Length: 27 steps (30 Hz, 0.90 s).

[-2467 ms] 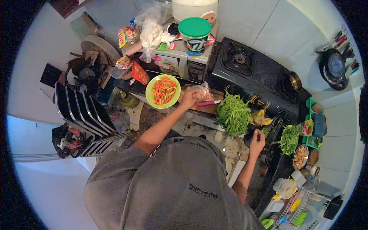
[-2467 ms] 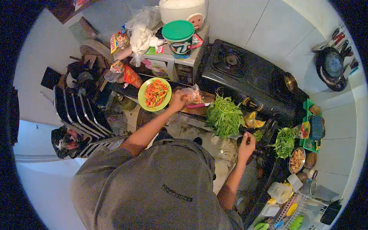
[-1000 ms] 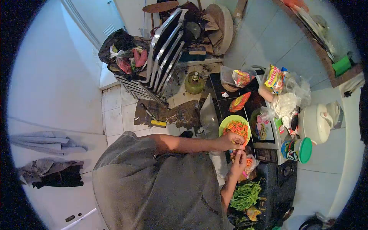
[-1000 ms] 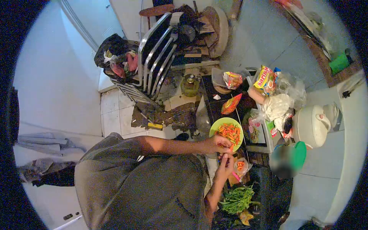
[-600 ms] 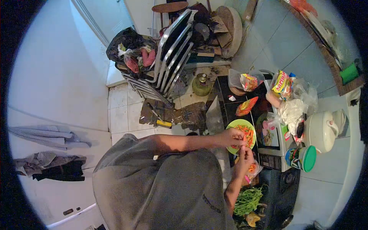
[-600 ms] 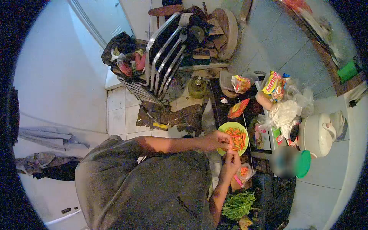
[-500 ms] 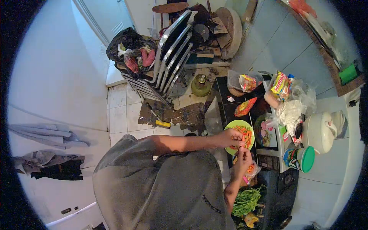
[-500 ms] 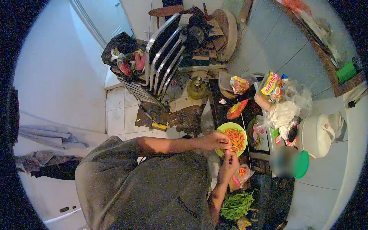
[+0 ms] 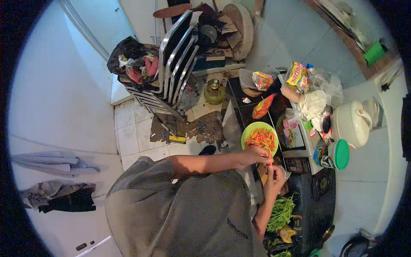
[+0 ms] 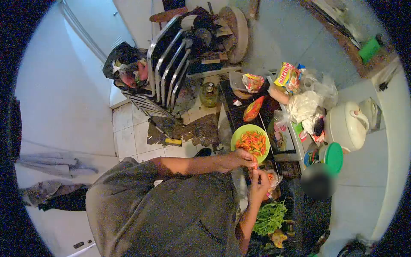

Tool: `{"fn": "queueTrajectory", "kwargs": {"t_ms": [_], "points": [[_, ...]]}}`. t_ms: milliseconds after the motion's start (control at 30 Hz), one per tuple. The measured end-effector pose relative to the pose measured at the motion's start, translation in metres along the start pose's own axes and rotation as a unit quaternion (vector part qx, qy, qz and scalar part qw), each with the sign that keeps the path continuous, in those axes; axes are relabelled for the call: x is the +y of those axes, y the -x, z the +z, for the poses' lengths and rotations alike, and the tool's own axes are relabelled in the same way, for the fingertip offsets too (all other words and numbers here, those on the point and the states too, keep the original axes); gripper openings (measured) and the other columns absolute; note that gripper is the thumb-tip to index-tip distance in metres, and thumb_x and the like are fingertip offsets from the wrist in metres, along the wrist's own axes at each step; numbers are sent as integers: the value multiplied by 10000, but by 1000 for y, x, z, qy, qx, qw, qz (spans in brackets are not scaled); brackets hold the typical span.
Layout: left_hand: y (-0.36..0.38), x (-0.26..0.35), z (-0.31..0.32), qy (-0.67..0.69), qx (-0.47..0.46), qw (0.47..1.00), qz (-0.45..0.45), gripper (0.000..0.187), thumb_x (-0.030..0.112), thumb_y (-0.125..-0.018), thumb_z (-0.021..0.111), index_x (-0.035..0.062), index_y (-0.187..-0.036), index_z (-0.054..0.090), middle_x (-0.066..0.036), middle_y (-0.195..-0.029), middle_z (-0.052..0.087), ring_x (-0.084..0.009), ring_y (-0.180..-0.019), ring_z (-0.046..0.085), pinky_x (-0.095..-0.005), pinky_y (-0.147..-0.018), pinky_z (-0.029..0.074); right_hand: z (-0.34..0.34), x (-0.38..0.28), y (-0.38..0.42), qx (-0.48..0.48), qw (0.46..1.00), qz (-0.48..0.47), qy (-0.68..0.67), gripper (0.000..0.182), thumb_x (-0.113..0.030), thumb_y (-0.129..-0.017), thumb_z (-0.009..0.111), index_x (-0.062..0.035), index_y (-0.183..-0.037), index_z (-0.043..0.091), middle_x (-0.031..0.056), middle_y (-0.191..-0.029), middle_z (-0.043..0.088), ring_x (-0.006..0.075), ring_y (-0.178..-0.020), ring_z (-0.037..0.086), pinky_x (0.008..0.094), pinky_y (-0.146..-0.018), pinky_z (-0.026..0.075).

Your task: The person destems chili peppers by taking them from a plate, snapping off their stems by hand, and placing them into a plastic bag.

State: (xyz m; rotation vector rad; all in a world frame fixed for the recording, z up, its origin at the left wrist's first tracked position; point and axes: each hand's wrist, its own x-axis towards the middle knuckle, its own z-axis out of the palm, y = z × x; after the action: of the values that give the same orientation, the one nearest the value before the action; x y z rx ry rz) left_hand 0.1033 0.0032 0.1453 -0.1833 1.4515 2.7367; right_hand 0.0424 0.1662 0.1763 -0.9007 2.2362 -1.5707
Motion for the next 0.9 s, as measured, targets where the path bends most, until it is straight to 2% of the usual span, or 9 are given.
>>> {"fn": "queueTrajectory", "kwargs": {"t_ms": [100,233,467,533,567,667,733,833,900], "points": [[-1,-13,6,57,-1,998,-27,250,286,-972,619,42,-982,674,11,-937,657,-84,-876,586,-252,-819,453,-11,-7,13,-6,999,17,-32,187,-138,-974,597,12,-868,629,20,-793,594,98,-734,517,244,-669,421],[2,-6,15,-6,18,999,-32,226,273,-975,609,57,-971,677,16,-932,655,-83,-885,582,-246,-809,446,-25,-5,36,-19,998,41,-40,173,-125,-971,600,17,-884,645,18,-806,604,86,-732,520,233,-659,417],[-15,-41,30,-2,-2,997,-80,214,212,-945,654,53,-1085,626,-24,-1020,664,-71,-880,588,-249,-771,463,-49,20,91,119,985,105,-69,177,-160,-945,645,6,-893,672,24,-789,628,99,-750,556,242,-701,447],[-25,-59,32,-19,91,991,-97,199,202,-938,667,59,-1075,640,-14,-924,680,-123,-910,622,-285,-812,500,-60,27,112,144,979,134,-52,180,-166,-936,652,11,-907,668,27,-795,623,115,-755,552,255,-713,442],[-30,-70,30,-24,67,991,-112,199,202,-938,667,59,-1075,640,-14,-924,680,-123,-910,622,-285,-812,500,-68,28,125,171,974,144,-48,180,-166,-936,652,11,-907,668,27,-795,623,115,-755,552,255,-713,442],[-56,-123,8,-122,49,988,-85,176,134,-934,663,34,-1073,628,-59,-944,701,-101,-788,613,-268,-714,494,-87,31,163,222,966,132,-11,170,-160,-962,633,-10,-896,679,0,-783,627,78,-700,556,241,-705,456],[-78,-161,0,-250,81,964,42,142,110,-929,664,28,-1043,641,-69,-883,702,-111,-735,611,-268,-684,500,-96,38,193,270,948,168,-28,176,-165,-963,634,-10,-894,679,0,-778,625,76,-697,552,238,-694,448],[-92,-174,19,-330,115,935,57,103,122,-916,684,28,-957,674,-62,-869,694,-110,-725,599,-262,-673,485,-111,40,234,332,916,224,-27,207,-190,-967,637,-3,-889,680,0,-761,615,75,-698,541,230,-663,424],[-122,-216,3,-348,135,925,68,77,104,-897,691,30,-914,687,-54,-855,692,-110,-705,588,-262,-661,474,-118,49,257,390,885,242,-78,220,-205,-967,640,-2,-893,681,-4,-751,608,72,-703,538,224,-655,419]]}}
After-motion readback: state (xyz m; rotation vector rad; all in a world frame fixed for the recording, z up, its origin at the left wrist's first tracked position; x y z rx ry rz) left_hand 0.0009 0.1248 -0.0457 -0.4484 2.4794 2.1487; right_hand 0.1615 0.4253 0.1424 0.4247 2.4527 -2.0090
